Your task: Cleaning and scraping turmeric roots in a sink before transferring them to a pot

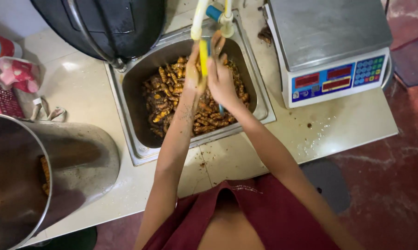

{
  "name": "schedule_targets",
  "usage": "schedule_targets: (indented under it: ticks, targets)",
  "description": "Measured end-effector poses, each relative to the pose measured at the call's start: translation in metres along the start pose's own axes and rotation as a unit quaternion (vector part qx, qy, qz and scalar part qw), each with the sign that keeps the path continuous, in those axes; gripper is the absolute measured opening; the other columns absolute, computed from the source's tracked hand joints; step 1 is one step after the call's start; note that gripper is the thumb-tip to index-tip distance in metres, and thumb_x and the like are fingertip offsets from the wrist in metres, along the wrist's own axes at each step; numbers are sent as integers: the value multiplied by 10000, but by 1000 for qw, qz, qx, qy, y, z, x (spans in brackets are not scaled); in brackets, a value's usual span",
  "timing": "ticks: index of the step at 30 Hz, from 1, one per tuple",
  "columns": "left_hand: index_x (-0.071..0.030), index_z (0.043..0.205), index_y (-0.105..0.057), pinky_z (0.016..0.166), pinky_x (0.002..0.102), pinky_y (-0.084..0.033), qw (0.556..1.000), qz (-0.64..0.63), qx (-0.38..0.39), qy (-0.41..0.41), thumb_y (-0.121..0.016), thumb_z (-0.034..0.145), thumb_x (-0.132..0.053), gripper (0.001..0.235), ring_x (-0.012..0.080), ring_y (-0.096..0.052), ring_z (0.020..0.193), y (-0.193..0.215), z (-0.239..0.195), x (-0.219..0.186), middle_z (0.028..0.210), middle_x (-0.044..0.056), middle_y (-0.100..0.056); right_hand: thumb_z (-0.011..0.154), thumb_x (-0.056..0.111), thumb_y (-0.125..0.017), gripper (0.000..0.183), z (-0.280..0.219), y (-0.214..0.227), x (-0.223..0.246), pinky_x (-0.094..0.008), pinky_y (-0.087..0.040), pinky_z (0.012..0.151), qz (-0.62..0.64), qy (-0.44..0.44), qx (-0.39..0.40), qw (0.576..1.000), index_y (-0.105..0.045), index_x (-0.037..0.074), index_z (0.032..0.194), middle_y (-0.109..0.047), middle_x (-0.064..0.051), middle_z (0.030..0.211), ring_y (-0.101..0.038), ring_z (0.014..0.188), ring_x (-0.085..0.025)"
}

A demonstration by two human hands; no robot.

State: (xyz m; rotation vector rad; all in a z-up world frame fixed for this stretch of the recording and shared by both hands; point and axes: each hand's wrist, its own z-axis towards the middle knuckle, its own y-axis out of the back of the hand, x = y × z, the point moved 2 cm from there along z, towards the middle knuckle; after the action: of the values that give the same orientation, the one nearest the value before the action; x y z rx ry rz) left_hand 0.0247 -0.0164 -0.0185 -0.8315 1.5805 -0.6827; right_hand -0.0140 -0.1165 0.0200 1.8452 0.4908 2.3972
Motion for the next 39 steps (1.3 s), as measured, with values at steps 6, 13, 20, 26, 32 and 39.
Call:
schedule_targets:
  ticks: [6,13,20,26,32,39]
  targets:
    - [-207,803,-465,981,353,-500,985,-56,112,-119,-650,999,-235,271,190,-655,1153,2,18,-24,1049,44,-714,1096,455,-277,533,-44,-9,13,-274,-319,391,2,-65,123,990,-550,125,779,-398,35,549,-385,422,-93]
    - [-145,960,-416,1244,442,-368,974,21,202,-101,-613,1046,-222,228,372,-517,1391,-31,23,-49,1437,310,-529,1047,543,-296,529,-14,-20,-2,-380,-412,594,-7,-31,-75,997,-585,147,850,-605,-32,679,-589,622,-198]
    - [-150,1098,-673,1047,434,-504,984,-19,179,-12,-605,1039,-319,191,194,-626,1142,-2,19,-55,1255,40,-637,1076,534,-340,648,-36,15,3,-240,-392,430,109,-100,30,989,-248,221,1636,-546,-14,760,-429,524,-69]
    - [-89,1130,-533,987,443,-505,994,109,31,3,-438,1028,-246,211,246,-652,1074,-24,9,-31,1157,131,-700,1141,424,-287,546,-41,9,13,-195,-432,376,35,2,37,999,-191,206,1632,-676,-74,853,-445,480,-50]
    - [-177,913,-461,720,340,-501,948,267,55,-162,-316,1071,-368,287,208,-602,843,-48,-7,-21,1273,186,-716,1062,453,-260,531,0,-5,17,-219,-412,363,102,-160,-46,981,-641,86,1020,-579,-2,689,-477,456,-74]
    - [-188,901,-441,798,309,-475,876,442,32,-193,-249,1087,-444,370,156,-491,789,-37,-25,-17,1130,86,-672,1005,590,-295,577,20,1,-8,-297,-451,336,136,-380,19,915,-593,103,919,-516,-16,573,-508,382,-160]
